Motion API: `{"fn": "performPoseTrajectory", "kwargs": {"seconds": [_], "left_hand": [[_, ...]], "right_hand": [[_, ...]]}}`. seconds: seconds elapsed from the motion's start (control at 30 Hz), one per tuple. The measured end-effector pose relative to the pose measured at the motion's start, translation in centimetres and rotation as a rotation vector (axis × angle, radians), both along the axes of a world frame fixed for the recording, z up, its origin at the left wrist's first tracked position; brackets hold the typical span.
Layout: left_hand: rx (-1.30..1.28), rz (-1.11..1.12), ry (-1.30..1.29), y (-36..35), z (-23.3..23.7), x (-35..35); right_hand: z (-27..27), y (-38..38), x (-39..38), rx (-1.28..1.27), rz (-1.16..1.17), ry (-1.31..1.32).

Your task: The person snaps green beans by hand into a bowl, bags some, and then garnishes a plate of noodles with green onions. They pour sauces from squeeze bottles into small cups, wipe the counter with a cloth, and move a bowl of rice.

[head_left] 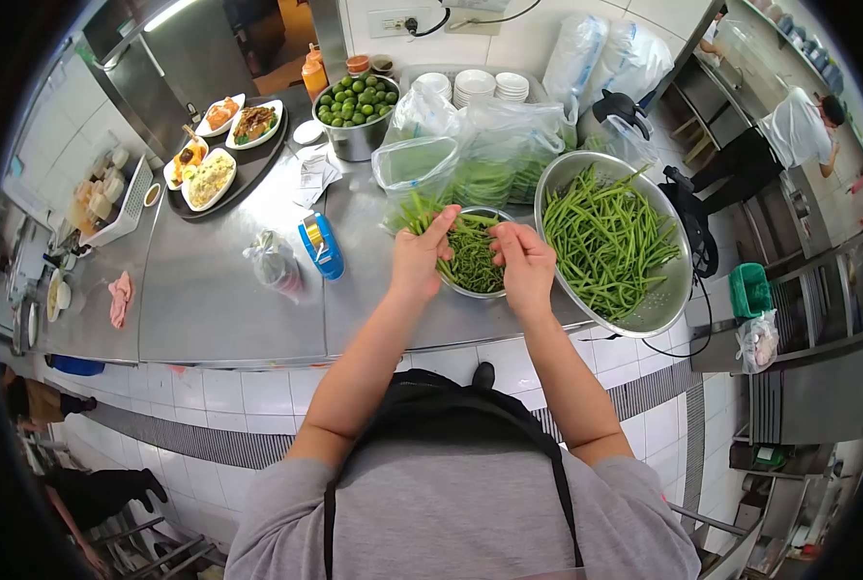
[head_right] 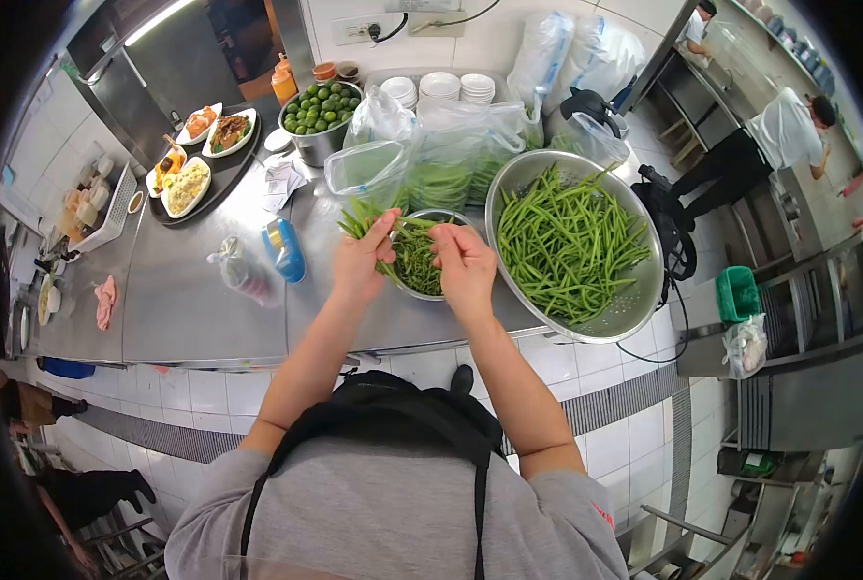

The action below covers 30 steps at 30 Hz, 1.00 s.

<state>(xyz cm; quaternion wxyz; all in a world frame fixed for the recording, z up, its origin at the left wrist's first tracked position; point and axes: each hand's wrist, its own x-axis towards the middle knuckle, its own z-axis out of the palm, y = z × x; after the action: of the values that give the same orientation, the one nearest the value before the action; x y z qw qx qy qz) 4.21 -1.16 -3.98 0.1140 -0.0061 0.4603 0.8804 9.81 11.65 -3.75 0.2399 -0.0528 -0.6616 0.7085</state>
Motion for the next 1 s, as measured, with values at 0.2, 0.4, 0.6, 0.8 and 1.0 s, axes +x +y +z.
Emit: {"fn": "performPoseTrajectory", "kwargs": {"seconds": [0.2,0.4,0.6,0.8,1.0], "left_hand": [[-0.095,0.148,0.010,-0.3,-1.9,-0.8],[-0.216,0.173,0.105,0.4,-0.8,0.0],[-0.208,0.158,0.156,0.5,-0.5,0.2],[-0.200,0.202,0.188,0.1,-0.5,0.1],[-0.207,0.193,0.179,0.2,-0.6,0.1]], "right_hand": [[-0.6,1.8,-0.4,0.416,-0.071,0.041],[0.5,1.2,-0.8,0.948,-0.176,0.305],[0.2,1.1,-1.4,0.932,-0.189,0.382],[0.1,1.6,-0.7,0.585,-0.142,0.138],[-1.7,1.6,-0.3,0.734,-0.066,0.081]]}}
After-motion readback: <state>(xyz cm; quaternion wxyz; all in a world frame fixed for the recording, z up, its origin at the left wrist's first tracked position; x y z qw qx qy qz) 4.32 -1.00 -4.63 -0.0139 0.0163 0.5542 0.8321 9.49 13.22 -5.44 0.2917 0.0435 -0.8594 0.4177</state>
